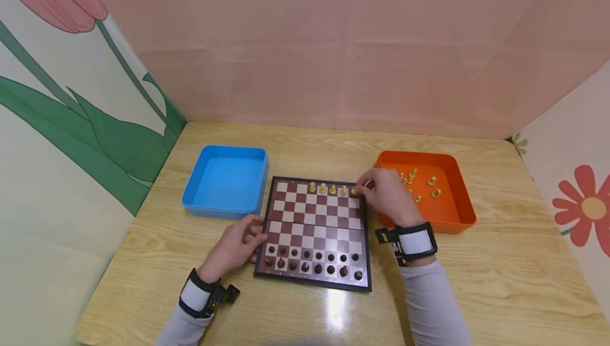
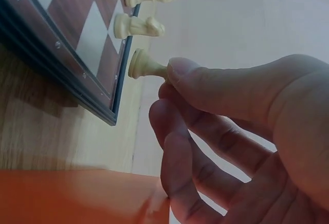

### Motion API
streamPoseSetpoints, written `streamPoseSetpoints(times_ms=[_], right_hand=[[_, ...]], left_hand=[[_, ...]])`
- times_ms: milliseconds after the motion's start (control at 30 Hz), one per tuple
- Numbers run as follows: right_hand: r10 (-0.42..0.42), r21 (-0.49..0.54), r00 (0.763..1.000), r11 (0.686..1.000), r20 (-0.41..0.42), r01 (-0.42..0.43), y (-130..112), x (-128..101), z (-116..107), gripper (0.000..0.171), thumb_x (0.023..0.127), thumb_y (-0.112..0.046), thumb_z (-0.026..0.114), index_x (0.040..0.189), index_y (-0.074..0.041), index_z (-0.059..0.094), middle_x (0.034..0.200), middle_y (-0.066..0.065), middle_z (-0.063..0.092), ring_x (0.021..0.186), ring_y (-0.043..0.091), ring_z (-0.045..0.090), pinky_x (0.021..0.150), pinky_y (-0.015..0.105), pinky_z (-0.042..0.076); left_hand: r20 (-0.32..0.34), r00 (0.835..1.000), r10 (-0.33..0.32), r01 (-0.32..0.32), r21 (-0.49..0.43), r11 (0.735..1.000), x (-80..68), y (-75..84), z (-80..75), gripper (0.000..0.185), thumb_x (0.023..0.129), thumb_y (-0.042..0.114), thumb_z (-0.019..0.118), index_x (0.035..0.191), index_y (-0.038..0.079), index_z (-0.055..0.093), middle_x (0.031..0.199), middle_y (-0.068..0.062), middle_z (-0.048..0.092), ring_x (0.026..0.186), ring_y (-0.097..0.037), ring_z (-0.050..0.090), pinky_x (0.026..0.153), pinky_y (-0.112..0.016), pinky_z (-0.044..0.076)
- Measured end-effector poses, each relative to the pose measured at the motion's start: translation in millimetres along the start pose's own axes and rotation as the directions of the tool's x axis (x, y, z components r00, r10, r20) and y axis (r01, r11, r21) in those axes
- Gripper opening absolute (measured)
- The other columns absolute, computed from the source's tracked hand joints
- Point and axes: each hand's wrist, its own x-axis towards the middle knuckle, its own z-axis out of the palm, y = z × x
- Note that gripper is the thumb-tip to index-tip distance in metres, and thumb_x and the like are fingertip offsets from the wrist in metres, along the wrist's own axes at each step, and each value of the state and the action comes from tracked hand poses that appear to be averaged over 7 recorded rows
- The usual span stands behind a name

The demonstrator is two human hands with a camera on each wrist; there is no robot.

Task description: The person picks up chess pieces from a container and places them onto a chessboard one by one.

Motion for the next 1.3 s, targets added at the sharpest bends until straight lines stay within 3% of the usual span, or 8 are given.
streamPoseSetpoints(times_ms=[467, 1300], right_hand=[[-0.005, -0.068, 0.999, 0.998, -0.053, 0.002, -6.0, 2.9, 9.0, 0.005, 0.094, -0.008, 0.083, 0.098, -0.005, 0.084, 0.093, 0.013, 0.078, 0.079, 0.028, 0.067, 0.073, 0.045, 0.065], [0.010, -0.106, 0.998, 0.994, -0.063, -0.016, -3.3, 1.8, 15.1, 0.007, 0.095, -0.011, 0.083, 0.100, -0.006, 0.084, 0.092, 0.013, 0.077, 0.077, 0.027, 0.065, 0.067, 0.041, 0.063]], left_hand=[[-0.006, 1.000, 0.005, -0.005, 0.007, 1.000, -0.3, 0.5, 0.1, 0.040, 0.107, 0.013, 0.067, 0.145, 0.004, 0.055, 0.102, -0.009, 0.069, 0.066, -0.015, 0.068, 0.055, -0.031, 0.062], [-0.009, 1.000, 0.019, -0.019, 0.020, 1.000, -0.7, -1.6, 0.9, 0.041, 0.107, 0.014, 0.067, 0.145, 0.003, 0.055, 0.101, -0.008, 0.070, 0.063, -0.014, 0.067, 0.054, -0.030, 0.061]])
